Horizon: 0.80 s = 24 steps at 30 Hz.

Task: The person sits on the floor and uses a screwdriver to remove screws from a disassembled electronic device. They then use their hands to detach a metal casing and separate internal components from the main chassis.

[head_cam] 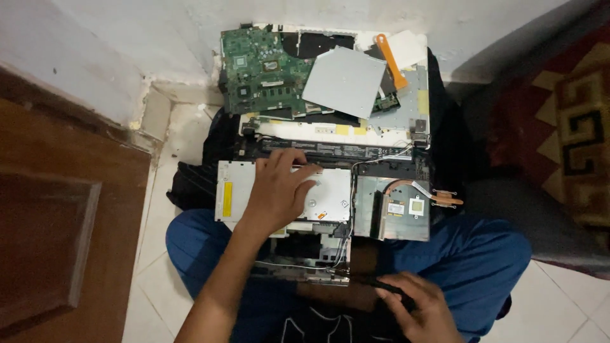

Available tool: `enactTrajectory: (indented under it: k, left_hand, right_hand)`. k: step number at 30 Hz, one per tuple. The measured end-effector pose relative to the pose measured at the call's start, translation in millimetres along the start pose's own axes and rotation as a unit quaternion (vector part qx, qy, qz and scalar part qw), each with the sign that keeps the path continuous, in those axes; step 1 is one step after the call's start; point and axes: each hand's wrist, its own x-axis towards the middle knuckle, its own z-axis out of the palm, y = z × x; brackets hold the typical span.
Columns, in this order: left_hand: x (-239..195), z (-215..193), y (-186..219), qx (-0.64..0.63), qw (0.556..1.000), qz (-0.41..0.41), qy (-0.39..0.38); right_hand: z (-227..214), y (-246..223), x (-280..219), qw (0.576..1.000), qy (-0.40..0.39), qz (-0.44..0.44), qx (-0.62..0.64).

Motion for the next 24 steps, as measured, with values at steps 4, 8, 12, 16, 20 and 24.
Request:
enactTrajectory:
  k: [4,8,12,16,20,24]
  left_hand:
    - [8.6,13.3,1.8,0.006,0.997,-0.073,0.002]
    - [11.3,19.6,2.9,0.029,0.996,-0.083,0.028]
    - [10.4,19.2,5.0,0.042,0.995,-0.077,0.040]
    - [15.3,20.7,7.6,0.033,0.994,-0.100,0.015]
    - [22.2,25.6,10.3,0.075,0.988,-0.123,-0.054]
    - [23.3,29.4,9.0,0.129,0.988,-0.067,-0.059]
  right_hand:
    - [-0.6,-4.8,-0.1,1.000,0.021,-0.020,0.002]
    - [-7.4,-6.7,-3.1,1.000,0.006,0.026,-0.001]
    - [-18.9,19.0,-14.5,0.997,0.049,0.016,-0.051]
    - [-35.0,41.2,-22.8,0.983,0.149,0.079,-0.076]
    - [-47.0,84.0,-46.4,0.943,0.303,0.103,-0.095]
    - [-38.6,167.1,-65.7,0.894,0.415,0.147,-0.082]
